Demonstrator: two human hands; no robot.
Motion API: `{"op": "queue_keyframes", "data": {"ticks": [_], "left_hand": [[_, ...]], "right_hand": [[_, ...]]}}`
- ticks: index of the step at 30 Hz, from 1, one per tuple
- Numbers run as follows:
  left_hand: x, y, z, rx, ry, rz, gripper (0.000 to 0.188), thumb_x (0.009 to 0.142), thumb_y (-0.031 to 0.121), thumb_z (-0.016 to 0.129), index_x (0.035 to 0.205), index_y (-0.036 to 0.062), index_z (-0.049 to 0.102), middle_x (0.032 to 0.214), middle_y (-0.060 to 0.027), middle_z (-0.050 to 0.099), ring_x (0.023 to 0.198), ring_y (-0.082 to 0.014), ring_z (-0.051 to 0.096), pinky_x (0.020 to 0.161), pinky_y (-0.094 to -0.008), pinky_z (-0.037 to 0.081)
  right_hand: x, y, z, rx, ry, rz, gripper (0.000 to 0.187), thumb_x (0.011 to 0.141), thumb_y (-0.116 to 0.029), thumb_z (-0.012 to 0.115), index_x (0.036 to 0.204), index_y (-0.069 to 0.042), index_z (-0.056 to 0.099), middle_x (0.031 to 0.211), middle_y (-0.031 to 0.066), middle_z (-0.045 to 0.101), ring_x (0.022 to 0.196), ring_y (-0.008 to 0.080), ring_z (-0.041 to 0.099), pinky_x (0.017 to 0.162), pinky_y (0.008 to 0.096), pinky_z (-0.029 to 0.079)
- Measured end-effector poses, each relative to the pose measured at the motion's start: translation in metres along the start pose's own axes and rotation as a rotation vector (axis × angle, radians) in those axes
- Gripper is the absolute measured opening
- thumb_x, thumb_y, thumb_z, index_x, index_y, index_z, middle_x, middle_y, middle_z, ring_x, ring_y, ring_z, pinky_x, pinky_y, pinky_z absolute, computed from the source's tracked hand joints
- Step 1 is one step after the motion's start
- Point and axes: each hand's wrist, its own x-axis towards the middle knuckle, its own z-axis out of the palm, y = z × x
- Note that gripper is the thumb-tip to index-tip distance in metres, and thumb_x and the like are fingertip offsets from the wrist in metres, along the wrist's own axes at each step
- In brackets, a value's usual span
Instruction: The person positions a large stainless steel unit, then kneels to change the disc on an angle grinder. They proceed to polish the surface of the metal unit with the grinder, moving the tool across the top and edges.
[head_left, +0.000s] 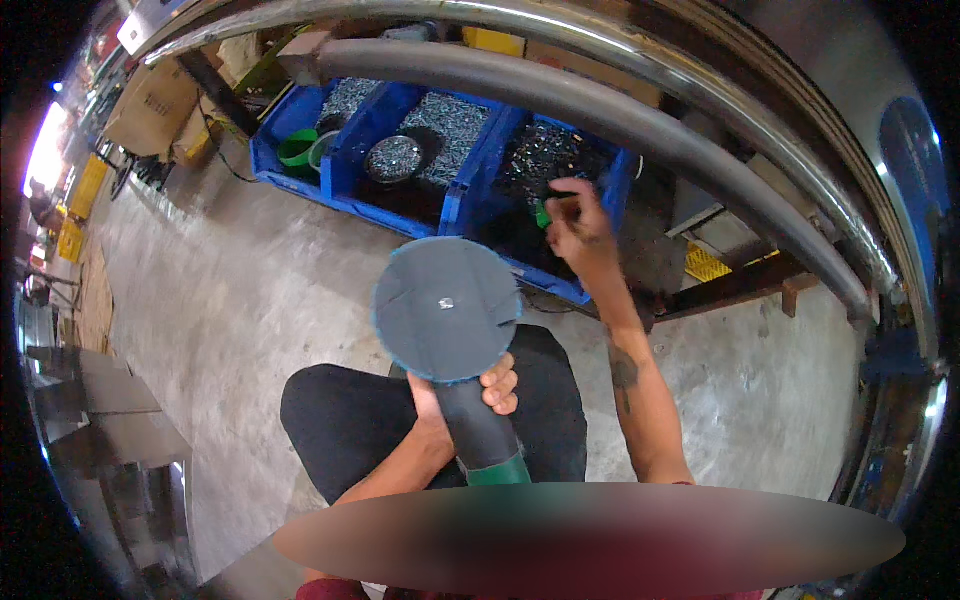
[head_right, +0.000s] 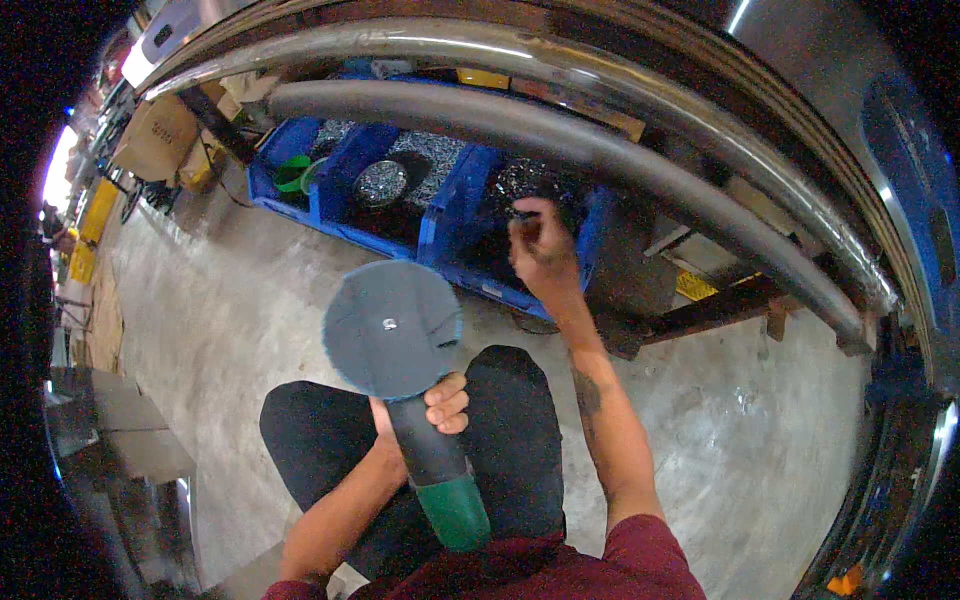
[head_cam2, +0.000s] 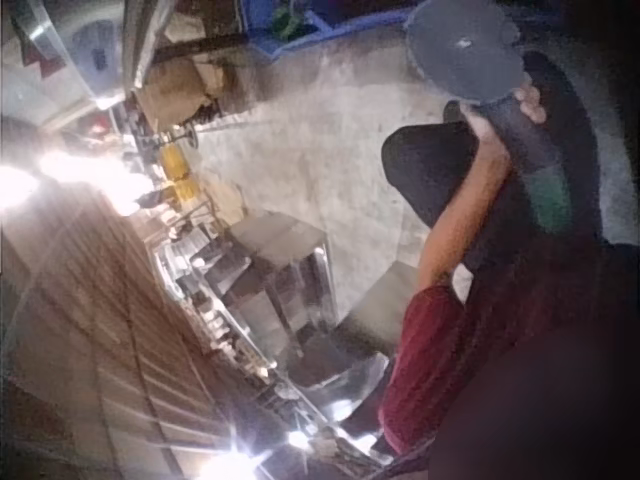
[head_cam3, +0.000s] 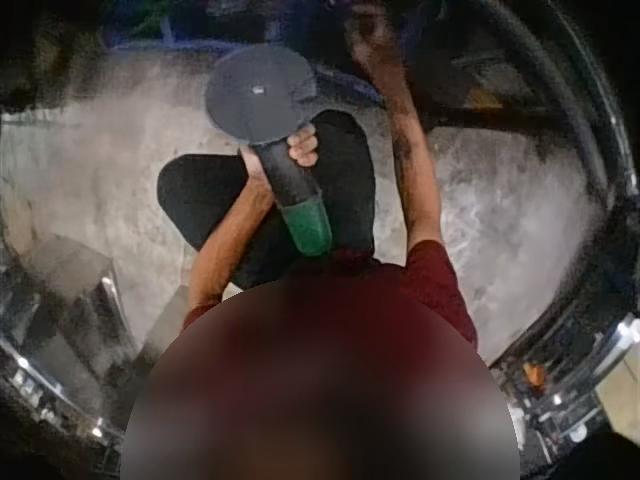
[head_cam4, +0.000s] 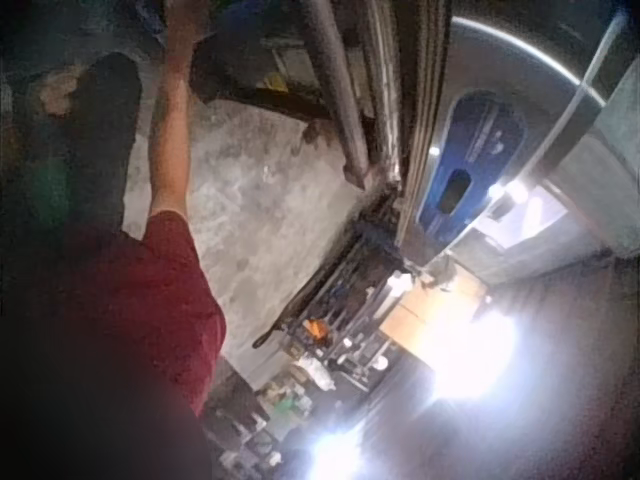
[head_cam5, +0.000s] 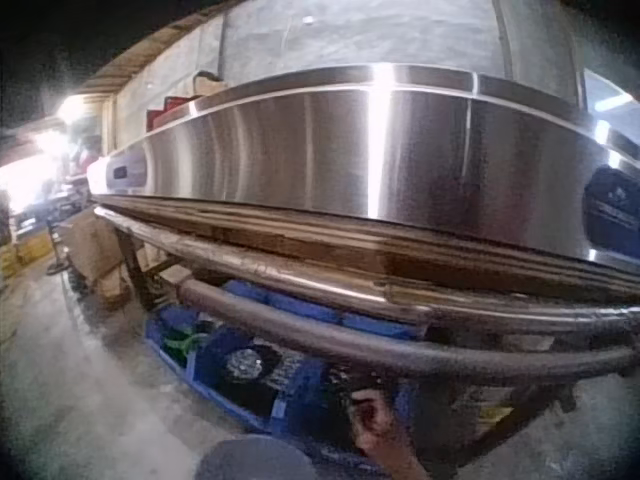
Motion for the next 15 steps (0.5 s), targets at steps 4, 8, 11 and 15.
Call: {"op": "queue_keyframes", "data": {"ticks": [4,8,11,15], "left_hand": [[-0.013,0.005,0.013,-0.023,-0.034,0.096,0.051,0.097,0.054,0.062,0.112,0.0053,0.057,0.088,-0.0037,0.048,0.074,-0.0165,0.05,0.071,-0.0345,0.047],[-0.025,0.01,0.024,-0.06,0.019,0.166,0.041,0.107,0.04,0.051,0.124,0.0019,0.049,0.084,-0.0066,0.05,0.072,-0.0194,0.053,0.068,-0.0365,0.047],[-0.033,0.012,0.025,-0.056,0.013,0.178,0.039,0.108,0.038,0.05,0.123,0.002,0.048,0.083,-0.007,0.051,0.071,-0.0203,0.054,0.068,-0.0376,0.047],[-0.042,0.017,0.021,-0.059,-0.002,0.167,0.057,0.101,0.058,0.057,0.119,0.0049,0.06,0.087,-0.0046,0.048,0.074,-0.0163,0.05,0.07,-0.0349,0.047]], "right_hand": [[0.038,0.114,0.037,-0.42,-0.236,0.118,0.031,0.099,-0.009,0.067,0.13,-0.01,0.062,0.093,0.0118,0.07,0.08,0.0233,0.075,0.059,0.0387,0.058],[0.057,0.186,0.059,-0.908,-0.278,-0.277,0.036,0.093,-0.004,0.064,0.129,-0.01,0.067,0.114,0.0209,0.073,0.095,0.0371,0.075,0.078,0.0493,0.062],[0.078,0.219,0.061,-1.039,-0.448,-0.285,0.046,0.091,-0.005,0.067,0.137,-0.012,0.066,0.142,0.0244,0.062,0.125,0.041,0.065,0.103,0.0509,0.056],[0.107,0.257,0.079,-1.131,-0.512,-0.206,0.062,0.086,-0.003,0.073,0.146,-0.015,0.063,0.16,0.0235,0.045,0.149,0.0414,0.043,0.123,0.0468,0.04]]}}
